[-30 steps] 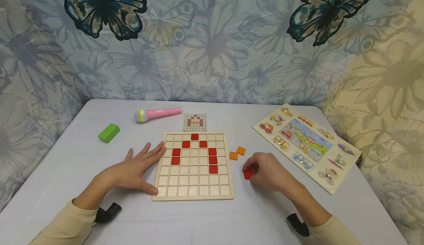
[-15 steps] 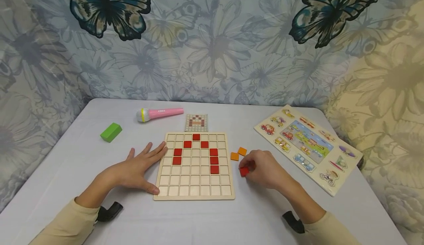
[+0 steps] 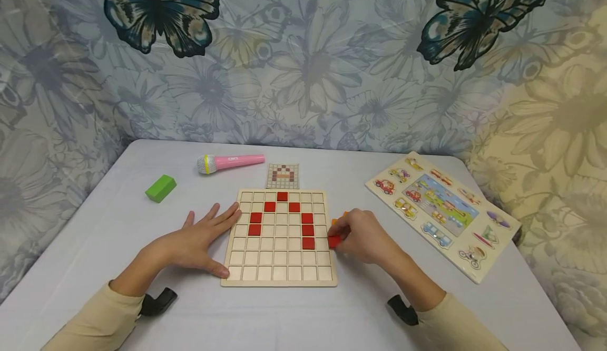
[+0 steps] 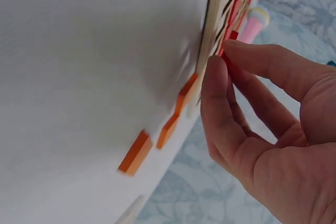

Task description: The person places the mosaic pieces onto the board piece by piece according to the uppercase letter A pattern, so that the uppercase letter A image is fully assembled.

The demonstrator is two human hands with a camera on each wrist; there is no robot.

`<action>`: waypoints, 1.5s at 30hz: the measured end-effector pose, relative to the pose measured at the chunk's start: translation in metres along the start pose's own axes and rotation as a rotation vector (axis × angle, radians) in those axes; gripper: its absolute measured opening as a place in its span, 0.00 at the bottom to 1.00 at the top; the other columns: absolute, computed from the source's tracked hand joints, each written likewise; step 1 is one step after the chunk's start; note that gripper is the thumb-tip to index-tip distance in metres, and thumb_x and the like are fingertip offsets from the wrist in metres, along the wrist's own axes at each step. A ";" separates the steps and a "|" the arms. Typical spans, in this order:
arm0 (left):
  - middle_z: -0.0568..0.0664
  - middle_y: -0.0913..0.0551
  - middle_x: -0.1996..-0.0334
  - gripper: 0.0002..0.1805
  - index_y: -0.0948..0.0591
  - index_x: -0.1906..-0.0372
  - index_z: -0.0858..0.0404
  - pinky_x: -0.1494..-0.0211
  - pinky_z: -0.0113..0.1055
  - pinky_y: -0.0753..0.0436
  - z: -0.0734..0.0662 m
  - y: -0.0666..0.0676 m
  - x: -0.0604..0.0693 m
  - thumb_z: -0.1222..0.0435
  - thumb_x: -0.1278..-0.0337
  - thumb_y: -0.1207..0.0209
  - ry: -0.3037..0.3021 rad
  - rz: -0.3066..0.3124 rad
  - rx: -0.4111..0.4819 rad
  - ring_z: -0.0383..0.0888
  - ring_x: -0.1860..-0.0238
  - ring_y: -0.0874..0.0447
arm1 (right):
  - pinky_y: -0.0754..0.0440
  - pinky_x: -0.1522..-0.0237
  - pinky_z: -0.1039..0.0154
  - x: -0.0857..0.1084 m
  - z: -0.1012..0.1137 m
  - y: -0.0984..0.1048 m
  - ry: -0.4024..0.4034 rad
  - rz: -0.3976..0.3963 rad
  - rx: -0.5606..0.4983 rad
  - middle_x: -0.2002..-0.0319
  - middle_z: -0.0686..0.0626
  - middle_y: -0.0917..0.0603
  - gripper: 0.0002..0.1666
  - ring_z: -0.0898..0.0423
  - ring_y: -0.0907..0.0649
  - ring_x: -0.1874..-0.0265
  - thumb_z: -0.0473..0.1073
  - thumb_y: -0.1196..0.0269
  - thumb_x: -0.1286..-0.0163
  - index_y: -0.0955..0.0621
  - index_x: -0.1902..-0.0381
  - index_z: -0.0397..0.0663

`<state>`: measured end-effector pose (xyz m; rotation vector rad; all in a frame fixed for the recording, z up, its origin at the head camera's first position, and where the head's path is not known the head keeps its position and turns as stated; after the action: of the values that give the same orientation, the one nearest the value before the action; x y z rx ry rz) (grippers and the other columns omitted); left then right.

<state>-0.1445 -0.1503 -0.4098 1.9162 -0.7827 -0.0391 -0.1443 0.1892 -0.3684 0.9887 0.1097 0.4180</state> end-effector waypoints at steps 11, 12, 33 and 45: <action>0.45 0.62 0.13 0.73 0.52 0.14 0.55 0.30 0.83 0.70 -0.001 -0.002 -0.001 0.38 0.62 0.21 0.003 0.008 -0.001 0.65 0.15 0.69 | 0.19 0.65 0.66 -0.017 0.020 -0.012 -0.038 0.006 -0.080 0.69 0.54 0.12 0.12 0.59 0.19 0.69 0.33 0.21 0.48 0.09 0.64 0.48; 0.45 0.62 0.13 0.73 0.52 0.14 0.55 0.30 0.83 0.70 0.000 -0.002 -0.001 0.38 0.62 0.21 0.004 0.008 -0.003 0.65 0.15 0.69 | 0.19 0.65 0.66 -0.019 0.022 -0.014 -0.044 0.009 -0.087 0.69 0.54 0.12 0.12 0.59 0.19 0.69 0.32 0.22 0.48 0.09 0.64 0.48; 0.45 0.62 0.13 0.72 0.50 0.14 0.53 0.29 0.83 0.69 0.000 0.001 0.000 0.38 0.62 0.21 -0.005 -0.003 -0.016 0.67 0.15 0.69 | 0.18 0.65 0.65 -0.049 0.073 -0.051 -0.052 0.103 -0.144 0.73 0.56 0.14 0.11 0.58 0.19 0.71 0.31 0.23 0.47 0.09 0.67 0.49; 0.44 0.62 0.13 0.73 0.51 0.14 0.53 0.29 0.82 0.69 0.002 0.001 0.000 0.37 0.62 0.21 0.005 0.005 -0.012 0.66 0.15 0.69 | 0.18 0.66 0.67 -0.065 0.096 -0.065 0.018 0.128 -0.157 0.75 0.54 0.15 0.12 0.59 0.19 0.71 0.28 0.22 0.50 0.10 0.70 0.48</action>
<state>-0.1455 -0.1519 -0.4097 1.9021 -0.7820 -0.0367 -0.1586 0.0573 -0.3763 0.8398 0.0292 0.5444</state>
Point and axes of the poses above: each hand's wrist, its own x-axis away from the middle knuckle, its own y-axis out of the back of the hand, z = x × y, the point moved 5 cm from there along -x, towards the middle knuckle
